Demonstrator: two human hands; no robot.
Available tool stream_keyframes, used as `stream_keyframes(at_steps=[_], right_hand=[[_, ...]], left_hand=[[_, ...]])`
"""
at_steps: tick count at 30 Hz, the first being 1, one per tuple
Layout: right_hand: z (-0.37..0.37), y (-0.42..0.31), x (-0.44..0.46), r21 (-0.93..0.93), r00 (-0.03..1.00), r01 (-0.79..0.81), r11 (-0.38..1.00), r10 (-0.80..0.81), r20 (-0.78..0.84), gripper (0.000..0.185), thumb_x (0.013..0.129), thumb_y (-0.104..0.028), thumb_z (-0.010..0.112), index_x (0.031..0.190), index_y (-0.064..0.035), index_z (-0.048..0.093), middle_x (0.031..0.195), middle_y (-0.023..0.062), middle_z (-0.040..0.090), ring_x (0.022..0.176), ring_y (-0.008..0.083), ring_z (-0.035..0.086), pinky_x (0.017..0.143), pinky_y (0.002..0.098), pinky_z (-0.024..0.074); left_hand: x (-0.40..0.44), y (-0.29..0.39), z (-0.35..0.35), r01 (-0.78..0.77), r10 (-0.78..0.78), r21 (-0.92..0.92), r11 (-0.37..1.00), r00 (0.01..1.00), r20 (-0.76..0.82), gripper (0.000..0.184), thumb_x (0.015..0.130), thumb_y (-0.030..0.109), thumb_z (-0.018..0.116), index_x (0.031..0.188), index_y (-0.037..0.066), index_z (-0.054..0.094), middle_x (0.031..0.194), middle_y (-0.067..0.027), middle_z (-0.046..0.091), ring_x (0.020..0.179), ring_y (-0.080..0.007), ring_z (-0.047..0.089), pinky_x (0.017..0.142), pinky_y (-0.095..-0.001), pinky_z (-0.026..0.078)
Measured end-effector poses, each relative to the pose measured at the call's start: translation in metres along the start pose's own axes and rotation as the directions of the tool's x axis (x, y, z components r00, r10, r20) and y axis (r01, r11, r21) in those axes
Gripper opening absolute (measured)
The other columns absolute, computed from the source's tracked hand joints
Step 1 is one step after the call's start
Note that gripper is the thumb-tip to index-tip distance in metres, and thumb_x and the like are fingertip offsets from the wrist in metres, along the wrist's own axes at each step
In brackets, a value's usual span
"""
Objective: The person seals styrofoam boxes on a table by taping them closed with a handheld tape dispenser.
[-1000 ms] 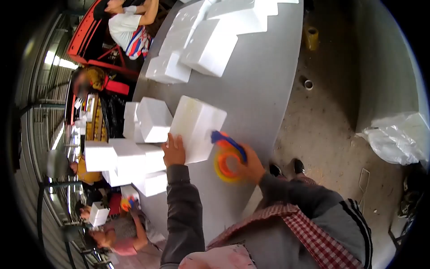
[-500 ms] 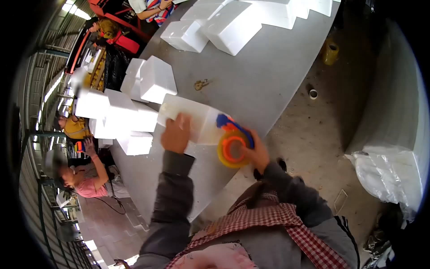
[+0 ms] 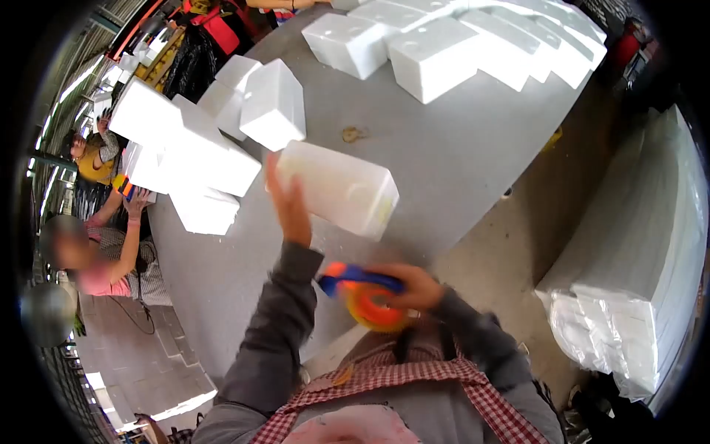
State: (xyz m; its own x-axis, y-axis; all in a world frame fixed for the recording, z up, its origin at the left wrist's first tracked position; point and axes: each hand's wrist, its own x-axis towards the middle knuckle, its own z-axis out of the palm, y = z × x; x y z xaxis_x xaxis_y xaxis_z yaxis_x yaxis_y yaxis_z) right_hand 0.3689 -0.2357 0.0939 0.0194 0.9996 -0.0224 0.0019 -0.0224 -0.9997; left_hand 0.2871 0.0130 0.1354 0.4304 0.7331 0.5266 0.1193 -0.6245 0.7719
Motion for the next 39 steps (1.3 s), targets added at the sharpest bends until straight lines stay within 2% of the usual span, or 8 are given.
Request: stream_keyframes(at_steps=[9,11,16,18,22,26,34,39], right_hand=[[-0.053,0.059,0.084,0.702,0.829,0.523,0.482,-0.097,-0.551,0.054,0.086,-0.036,0.051,0.126,-0.0006,0.045,0.125,0.0116,0.052,0.113,0.0246,0.051,0.098,0.0387,0.0392],[-0.014,0.016,0.089,0.774,0.898,0.42,0.474,-0.097,-0.428,0.047,0.088,-0.029,0.048,0.126,-0.0006,0.046,0.126,0.0116,0.051,0.115,0.0239,0.049,0.1,0.0391,0.0384],[0.131,0.016,0.138,0.393,0.983,0.182,0.902,-0.151,-0.108,0.056,0.089,-0.042,0.049,0.129,-0.0047,0.042,0.129,0.0119,0.048,0.119,0.0228,0.047,0.102,0.0434,0.0364],[0.189,0.031,0.177,0.916,0.916,-0.402,0.022,0.019,0.401,0.061,0.083,-0.045,0.059,0.128,-0.0058,0.043,0.125,0.0096,0.052,0.112,0.0219,0.052,0.096,0.0424,0.0404],[0.137,0.006,0.179,0.94,0.964,-0.258,0.223,-0.003,0.265,0.055,0.082,-0.031,0.063,0.127,-0.0041,0.045,0.124,0.0104,0.052,0.111,0.0217,0.053,0.094,0.0403,0.0427],[-0.038,0.003,0.126,0.733,0.963,0.215,0.645,-0.014,-0.27,0.053,0.081,-0.021,0.064,0.127,-0.0026,0.044,0.125,0.0107,0.051,0.112,0.0219,0.052,0.093,0.0379,0.044],[-0.408,0.029,0.137,-0.061,0.349,0.602,0.796,-0.331,-0.877,0.039,0.081,-0.015,0.05,0.118,0.0001,0.048,0.109,0.0071,0.056,0.099,0.0184,0.054,0.088,0.0313,0.0423],[-0.47,0.048,0.166,0.089,0.407,0.582,0.808,-0.195,-0.892,0.051,0.079,-0.01,0.048,0.128,-0.0028,0.04,0.117,0.0066,0.051,0.102,0.0176,0.052,0.091,0.0303,0.0416]], left_hand=[[-0.046,-0.151,-0.013,0.375,-0.486,-0.697,0.611,0.873,0.043,0.062,0.093,0.033,0.047,0.139,-0.001,0.021,0.135,-0.0127,0.038,0.123,-0.0208,0.038,0.102,-0.038,0.03],[-0.109,-0.279,-0.041,-0.074,0.173,0.804,0.591,0.984,-0.037,0.049,0.089,0.019,0.049,0.131,-0.001,0.035,0.119,-0.0193,0.05,0.109,-0.0328,0.048,0.09,-0.0434,0.041],[-0.103,-0.078,-0.265,0.596,-0.427,0.391,0.702,0.791,-0.438,0.047,0.095,0.042,0.037,0.111,0.001,0.056,0.083,-0.0215,0.061,0.077,-0.0348,0.059,0.071,-0.0441,0.045],[-0.128,-0.135,-0.362,0.795,-0.607,0.527,0.301,0.586,-0.537,0.048,0.094,0.046,0.032,0.115,0.011,0.058,0.099,-0.0162,0.061,0.082,-0.0331,0.06,0.07,-0.0457,0.046],[-0.114,-0.132,-0.414,0.75,-0.039,0.6,-0.278,0.615,-0.788,0.054,0.089,0.049,0.044,0.126,0.011,0.048,0.117,-0.0147,0.053,0.106,-0.0308,0.052,0.084,-0.0431,0.043],[-0.049,-0.104,-0.244,0.32,-0.247,0.094,0.943,0.86,-0.447,0.054,0.088,0.026,0.052,0.134,0.003,0.035,0.129,-0.0125,0.045,0.118,-0.0258,0.045,0.09,-0.0386,0.043],[0.088,-0.046,0.252,-0.057,-0.032,0.192,0.98,0.901,0.432,0.095,0.074,0.025,0.072,0.145,0.018,0.01,0.146,-0.0113,0.018,0.132,-0.03,0.023,0.091,-0.0539,0.04],[0.159,-0.009,0.319,0.715,-0.59,-0.546,0.437,0.686,0.427,0.089,0.068,0.026,0.075,0.139,0.024,0.023,0.143,-0.0092,0.022,0.126,-0.0357,0.031,0.078,-0.0547,0.046]])
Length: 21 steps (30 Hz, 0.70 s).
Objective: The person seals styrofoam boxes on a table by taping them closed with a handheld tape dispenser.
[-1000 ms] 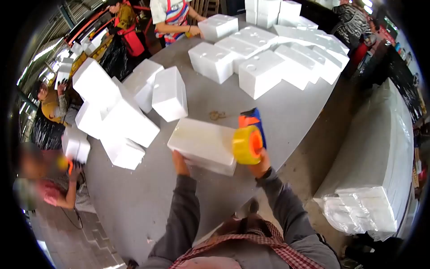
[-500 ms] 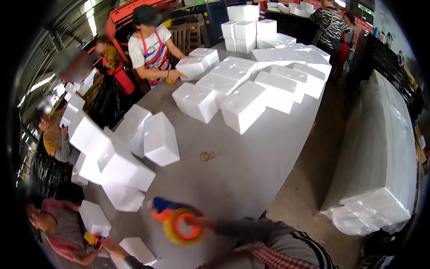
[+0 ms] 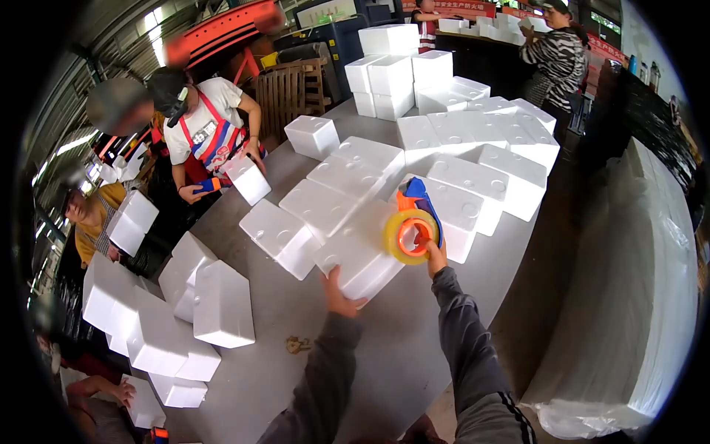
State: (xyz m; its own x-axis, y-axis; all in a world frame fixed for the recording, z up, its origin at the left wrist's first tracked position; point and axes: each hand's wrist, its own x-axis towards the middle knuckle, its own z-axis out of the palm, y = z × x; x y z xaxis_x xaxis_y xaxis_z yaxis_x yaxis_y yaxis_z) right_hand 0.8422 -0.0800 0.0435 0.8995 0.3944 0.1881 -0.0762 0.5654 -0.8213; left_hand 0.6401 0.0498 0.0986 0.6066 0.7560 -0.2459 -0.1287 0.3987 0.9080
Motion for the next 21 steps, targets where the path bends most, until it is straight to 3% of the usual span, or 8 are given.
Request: stream_keyframes(at_steps=[1,4,7,8,10,13,18,21], right_hand=[[-0.005,0.011,0.005,0.081,0.997,-0.076,0.994,0.075,0.012,0.05,0.08,-0.012,0.048,0.128,-0.0034,0.041,0.118,0.0063,0.051,0.103,0.0179,0.053,0.092,0.0304,0.0413],[-0.021,0.033,0.006,0.16,0.973,-0.227,0.961,0.216,0.081,0.042,0.084,-0.017,0.046,0.123,-0.002,0.045,0.116,0.0063,0.054,0.106,0.0194,0.053,0.093,0.0314,0.0412],[-0.027,0.009,-0.045,0.2,0.92,-0.331,0.922,0.269,0.286,0.048,0.089,-0.03,0.047,0.127,-0.0017,0.043,0.123,0.0096,0.052,0.114,0.0222,0.05,0.097,0.0364,0.0405],[-0.033,0.009,-0.073,0.2,0.894,-0.295,0.934,0.196,0.402,0.056,0.089,-0.037,0.049,0.131,-0.0019,0.039,0.128,0.0113,0.048,0.116,0.0248,0.049,0.098,0.0405,0.04],[-0.015,-0.013,-0.153,0.293,0.867,-0.431,0.853,0.301,0.397,0.064,0.083,-0.038,0.057,0.132,-0.0013,0.037,0.127,0.0144,0.049,0.116,0.0293,0.05,0.097,0.0437,0.0416],[0.044,-0.059,-0.277,0.39,0.694,-0.71,0.587,0.485,0.532,0.068,0.084,-0.04,0.059,0.134,-0.0022,0.032,0.131,0.0129,0.043,0.116,0.0271,0.047,0.098,0.041,0.0389],[0.11,-0.103,-0.376,0.077,0.455,-0.851,0.519,0.657,0.601,0.064,0.079,-0.023,0.061,0.132,-0.0034,0.033,0.125,0.0132,0.045,0.112,0.025,0.049,0.094,0.0378,0.0412],[0.126,-0.125,-0.368,-0.219,0.607,-0.577,0.787,0.593,0.529,0.064,0.075,-0.013,0.063,0.131,-0.0041,0.033,0.121,0.0133,0.047,0.11,0.0238,0.05,0.092,0.0358,0.0426]], left_hand=[[0.004,0.004,0.001,0.147,-0.169,-0.304,0.941,0.985,-0.046,0.087,0.066,0.023,0.077,0.138,0.024,0.027,0.141,-0.0097,0.024,0.125,-0.0359,0.032,0.078,-0.0542,0.046],[0.013,-0.015,-0.032,-0.247,0.227,0.088,0.965,0.955,0.19,0.082,0.06,0.002,0.079,0.127,0.015,0.034,0.13,-0.0109,0.033,0.12,-0.0324,0.037,0.092,-0.0461,0.044],[0.01,-0.015,-0.075,-0.249,0.211,0.156,0.956,0.951,0.228,0.086,0.056,-0.003,0.08,0.128,0.014,0.034,0.13,-0.0108,0.035,0.117,-0.0311,0.041,0.088,-0.0469,0.046],[-0.006,-0.011,-0.1,-0.543,0.409,0.388,0.745,0.831,0.378,0.078,0.062,0.001,0.077,0.127,0.013,0.035,0.128,-0.0107,0.037,0.116,-0.0307,0.043,0.085,-0.0487,0.048],[-0.06,-0.007,-0.153,-0.532,0.343,0.536,0.656,0.842,0.416,0.061,0.073,0.009,0.07,0.125,0.009,0.037,0.125,-0.0112,0.042,0.112,-0.03,0.047,0.082,-0.0522,0.049],[-0.163,0.049,-0.222,0.438,-0.453,-0.196,0.878,0.891,-0.041,0.044,0.085,0.019,0.056,0.122,0.004,0.04,0.118,-0.0139,0.05,0.108,-0.0317,0.052,0.078,-0.0546,0.049],[-0.296,0.072,-0.353,0.336,-0.352,-0.122,0.934,0.925,-0.141,0.049,0.083,0.019,0.056,0.126,0.0,0.043,0.117,-0.0142,0.053,0.108,-0.028,0.053,0.091,-0.039,0.044],[-0.304,0.091,-0.35,0.152,-0.077,0.445,0.882,0.98,-0.183,0.047,0.084,0.024,0.056,0.124,0.001,0.045,0.113,-0.0108,0.055,0.101,-0.022,0.053,0.09,-0.0362,0.042]])
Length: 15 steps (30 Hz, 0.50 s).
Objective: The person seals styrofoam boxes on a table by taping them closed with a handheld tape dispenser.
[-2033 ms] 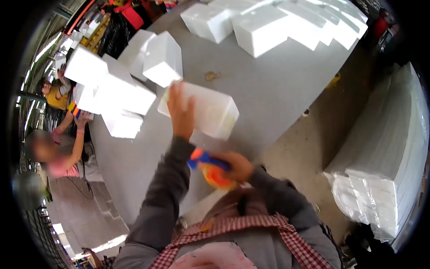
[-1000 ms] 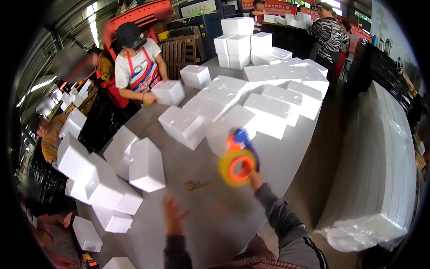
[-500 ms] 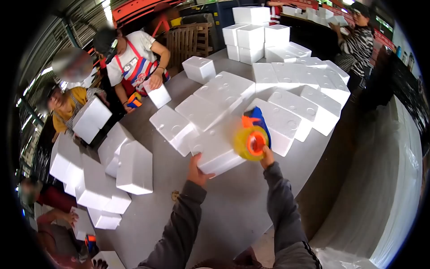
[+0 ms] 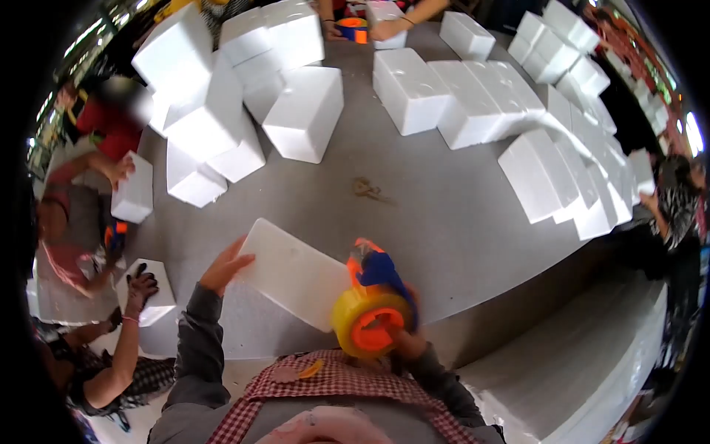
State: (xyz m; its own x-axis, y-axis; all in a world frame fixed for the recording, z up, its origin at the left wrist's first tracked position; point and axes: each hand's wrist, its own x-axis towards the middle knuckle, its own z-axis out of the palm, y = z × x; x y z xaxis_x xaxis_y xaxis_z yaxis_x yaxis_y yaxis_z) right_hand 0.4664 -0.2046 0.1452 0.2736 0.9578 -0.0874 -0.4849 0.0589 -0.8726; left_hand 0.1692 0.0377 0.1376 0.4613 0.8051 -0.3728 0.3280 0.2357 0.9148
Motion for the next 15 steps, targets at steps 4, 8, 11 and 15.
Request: stream_keyframes(at_steps=[4,8,11,15], right_hand=[[0.032,-0.041,0.011,-0.534,0.966,0.25,0.808,-0.242,0.086,0.065,0.071,-0.01,0.064,0.129,-0.0029,0.035,0.115,0.0139,0.048,0.104,0.0251,0.051,0.09,0.0343,0.0424],[0.066,-0.046,0.015,-0.829,0.866,0.491,0.267,-0.251,0.432,0.066,0.065,-0.006,0.065,0.125,-0.0026,0.04,0.111,0.0177,0.045,0.096,0.0303,0.051,0.082,0.0359,0.0436],[0.108,-0.053,0.022,-0.857,0.838,0.502,0.117,-0.31,0.448,0.064,0.059,0.001,0.066,0.12,-0.0079,0.049,0.106,0.0186,0.047,0.089,0.0313,0.053,0.075,0.0357,0.0464],[0.139,-0.068,0.03,-0.847,0.822,0.53,0.052,-0.277,0.497,0.061,0.057,0.004,0.065,0.115,-0.0113,0.054,0.11,0.0176,0.046,0.09,0.0319,0.054,0.075,0.0361,0.047]], left_hand=[[-0.05,0.079,0.062,-0.146,0.181,-0.302,0.942,0.979,0.089,0.035,0.09,0.04,0.051,0.105,0.009,0.052,0.098,-0.003,0.056,0.091,-0.0159,0.053,0.082,-0.0335,0.042],[-0.065,0.1,0.087,0.102,0.132,-0.683,0.723,0.95,0.282,0.034,0.092,0.036,0.048,0.108,0.006,0.054,0.099,-0.0039,0.058,0.088,-0.0145,0.055,0.081,-0.03,0.043],[-0.066,0.082,0.07,0.191,0.075,-0.808,0.558,0.958,0.278,0.029,0.092,0.03,0.05,0.107,0.005,0.055,0.099,-0.0028,0.059,0.087,-0.0117,0.054,0.083,-0.0264,0.042],[-0.013,0.023,0.009,-0.377,0.391,-0.525,0.763,0.916,-0.09,0.013,0.089,0.011,0.052,0.087,0.002,0.062,0.075,0.0008,0.058,0.071,-0.0075,0.052,0.067,-0.0223,0.044]])
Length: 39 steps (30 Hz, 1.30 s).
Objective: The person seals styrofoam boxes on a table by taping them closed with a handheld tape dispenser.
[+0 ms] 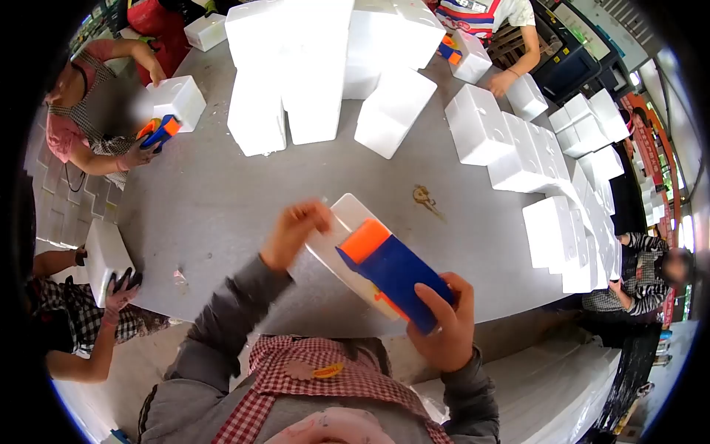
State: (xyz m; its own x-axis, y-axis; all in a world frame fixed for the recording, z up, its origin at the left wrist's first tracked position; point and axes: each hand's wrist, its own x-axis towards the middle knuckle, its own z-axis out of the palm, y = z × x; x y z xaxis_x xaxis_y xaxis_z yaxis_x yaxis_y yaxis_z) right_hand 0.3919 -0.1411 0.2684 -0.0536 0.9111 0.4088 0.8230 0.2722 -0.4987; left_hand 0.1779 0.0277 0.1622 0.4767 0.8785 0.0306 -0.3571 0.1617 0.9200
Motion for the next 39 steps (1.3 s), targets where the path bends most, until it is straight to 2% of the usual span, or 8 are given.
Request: stream_keyframes(at_steps=[9,12,19,21,22,26,33,39], right_hand=[[0.009,-0.005,0.026,-0.242,0.946,-0.086,0.966,0.156,0.286,0.058,0.062,-0.001,0.063,0.117,-0.0146,0.052,0.11,0.0153,0.046,0.092,0.0358,0.054,0.073,0.0403,0.0492],[0.002,-0.003,0.026,-0.204,0.938,-0.044,0.978,0.11,0.328,0.058,0.064,-0.003,0.063,0.119,-0.0133,0.05,0.109,0.0162,0.046,0.089,0.0361,0.055,0.072,0.0404,0.0489],[-0.003,0.016,0.022,-0.165,0.965,-0.045,0.985,0.085,0.247,0.055,0.065,-0.004,0.06,0.118,-0.0143,0.049,0.103,0.0149,0.045,0.083,0.0333,0.056,0.065,0.0409,0.0485],[-0.005,0.02,0.018,-0.061,0.977,-0.013,0.998,0.025,0.212,0.055,0.066,-0.004,0.06,0.119,-0.0146,0.049,0.103,0.0147,0.045,0.084,0.0328,0.056,0.064,0.0412,0.0483],[-0.012,0.021,0.016,-0.067,0.965,-0.02,0.998,0.037,0.259,0.056,0.066,-0.004,0.061,0.12,-0.0147,0.049,0.107,0.0153,0.045,0.089,0.0329,0.055,0.068,0.04,0.0492],[-0.051,0.065,-0.05,0.044,0.957,-0.125,0.991,0.109,0.268,0.06,0.067,-0.004,0.064,0.123,-0.0146,0.048,0.114,0.0179,0.044,0.098,0.0359,0.053,0.08,0.0394,0.0478],[0.067,0.178,-0.148,0.2,0.882,-0.354,0.914,0.397,-0.254,0.063,0.071,-0.003,0.063,0.129,-0.0069,0.039,0.121,0.0159,0.043,0.104,0.0291,0.051,0.089,0.0371,0.0443],[0.116,0.148,-0.162,0.944,0.589,-0.206,0.256,0.803,-0.09,0.073,0.074,-0.005,0.062,0.135,-0.0016,0.022,0.124,0.0118,0.043,0.113,0.0204,0.044,0.097,0.0338,0.0373]], left_hand=[[0.041,-0.091,-0.1,0.664,-0.712,0.283,0.692,0.692,0.119,0.043,0.084,0.037,0.063,0.101,-0.001,0.057,0.078,-0.0018,0.056,0.061,-0.0085,0.051,0.05,-0.0234,0.043],[0.036,-0.086,-0.104,0.733,-0.689,0.283,0.618,0.679,-0.252,0.096,0.069,0.046,0.075,0.136,0.006,0.019,0.1,-0.0101,0.056,0.071,-0.0174,0.061,0.059,-0.0279,0.054],[-0.01,-0.066,-0.093,0.313,0.009,0.486,0.816,0.834,-0.552,0.055,0.086,0.013,0.058,0.134,0.008,0.033,0.11,-0.0086,0.055,0.098,-0.0174,0.054,0.08,-0.0314,0.048],[-0.031,-0.02,-0.007,-0.497,0.369,0.834,0.237,0.841,0.396,0.062,0.08,0.028,0.064,0.133,0.007,0.039,0.137,-0.0128,0.04,0.129,-0.0272,0.035,0.103,-0.0447,0.025],[-0.042,-0.012,0.024,-0.491,0.026,0.871,-0.021,0.87,0.492,0.075,0.073,0.044,0.064,0.133,0.008,0.039,0.138,-0.0081,0.04,0.13,-0.0256,0.034,0.105,-0.0478,0.018],[-0.023,-0.02,0.038,-0.448,0.014,0.858,-0.253,0.885,0.466,0.083,0.064,0.056,0.061,0.132,0.013,0.042,0.137,-0.0012,0.041,0.128,-0.0209,0.036,0.105,-0.0469,0.018],[0.095,-0.026,0.076,-0.632,0.097,0.749,-0.201,0.748,0.657,0.047,0.078,0.041,0.061,0.113,0.011,0.053,0.111,-0.0059,0.054,0.108,-0.0232,0.047,0.098,-0.0427,0.028],[0.188,-0.092,0.094,-0.521,-0.044,0.833,-0.187,0.851,0.523,0.032,0.09,0.037,0.045,0.096,0.008,0.055,0.094,-0.0108,0.06,0.093,-0.0273,0.054,0.083,-0.041,0.038]])
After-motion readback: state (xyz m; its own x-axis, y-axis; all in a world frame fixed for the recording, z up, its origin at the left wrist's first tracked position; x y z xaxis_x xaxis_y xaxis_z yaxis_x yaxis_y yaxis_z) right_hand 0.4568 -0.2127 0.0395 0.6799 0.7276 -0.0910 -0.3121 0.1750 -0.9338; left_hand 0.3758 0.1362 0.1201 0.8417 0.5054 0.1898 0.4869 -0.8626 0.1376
